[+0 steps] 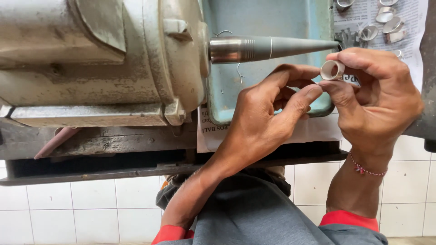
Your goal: Polish a metal ring using a bench-mounted polishing machine with a tapered spindle.
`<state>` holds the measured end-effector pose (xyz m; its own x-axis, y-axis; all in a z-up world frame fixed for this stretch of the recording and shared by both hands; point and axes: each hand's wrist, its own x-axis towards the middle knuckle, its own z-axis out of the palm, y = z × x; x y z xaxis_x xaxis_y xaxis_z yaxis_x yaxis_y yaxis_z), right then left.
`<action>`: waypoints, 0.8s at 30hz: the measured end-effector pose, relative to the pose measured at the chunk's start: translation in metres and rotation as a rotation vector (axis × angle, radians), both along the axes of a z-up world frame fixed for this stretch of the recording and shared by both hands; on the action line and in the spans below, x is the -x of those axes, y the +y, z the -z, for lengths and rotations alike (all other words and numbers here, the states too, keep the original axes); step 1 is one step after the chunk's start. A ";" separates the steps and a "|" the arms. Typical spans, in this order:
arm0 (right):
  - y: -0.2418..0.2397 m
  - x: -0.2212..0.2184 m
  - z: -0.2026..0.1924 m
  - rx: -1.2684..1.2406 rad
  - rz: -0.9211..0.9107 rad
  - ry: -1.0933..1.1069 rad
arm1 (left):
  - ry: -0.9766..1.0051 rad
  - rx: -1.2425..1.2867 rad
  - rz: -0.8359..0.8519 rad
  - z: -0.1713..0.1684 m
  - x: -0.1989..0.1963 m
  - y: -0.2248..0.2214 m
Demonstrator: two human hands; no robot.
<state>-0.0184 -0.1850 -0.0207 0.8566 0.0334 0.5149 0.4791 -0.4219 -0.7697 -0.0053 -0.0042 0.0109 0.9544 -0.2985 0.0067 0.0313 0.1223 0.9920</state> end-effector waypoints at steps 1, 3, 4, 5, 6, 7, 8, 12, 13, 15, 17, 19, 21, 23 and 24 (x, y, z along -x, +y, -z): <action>-0.001 -0.002 0.000 -0.001 -0.003 -0.001 | -0.001 -0.001 -0.003 0.001 0.000 0.000; -0.002 -0.005 0.001 -0.009 -0.020 -0.004 | 0.029 0.007 -0.015 0.003 -0.001 0.001; 0.000 -0.006 -0.002 -0.010 -0.026 -0.005 | 0.028 0.005 -0.021 0.003 -0.001 0.001; 0.003 -0.007 -0.004 -0.030 -0.020 0.017 | 0.063 0.017 -0.015 0.002 -0.001 0.002; 0.005 -0.008 -0.007 -0.049 -0.014 0.039 | 0.099 0.030 -0.008 0.002 -0.001 0.003; 0.004 -0.010 -0.007 -0.051 -0.020 0.038 | 0.097 0.028 -0.013 0.003 0.000 0.003; 0.003 -0.012 -0.007 -0.047 -0.039 0.058 | 0.085 0.021 -0.017 0.004 0.000 0.004; 0.005 -0.015 -0.012 -0.011 -0.083 0.057 | 0.076 0.038 -0.038 0.008 0.003 0.004; 0.004 -0.016 -0.013 -0.011 -0.086 0.057 | 0.076 0.038 -0.042 0.007 0.002 0.005; 0.003 -0.017 -0.014 0.003 -0.107 0.085 | 0.151 0.095 -0.040 0.003 0.002 0.008; 0.006 -0.019 -0.017 0.016 -0.126 0.076 | 0.184 0.145 -0.043 0.004 0.002 0.008; 0.006 -0.022 -0.018 0.032 -0.145 0.065 | 0.214 0.196 -0.045 0.006 0.001 0.008; 0.006 -0.024 -0.017 0.087 -0.147 0.047 | 0.210 0.219 -0.054 0.008 0.002 0.009; 0.006 -0.025 -0.015 0.117 -0.161 0.020 | 0.199 0.224 -0.061 0.011 0.002 0.009; 0.006 -0.026 -0.014 0.146 -0.170 -0.007 | 0.187 0.227 -0.063 0.013 0.002 0.010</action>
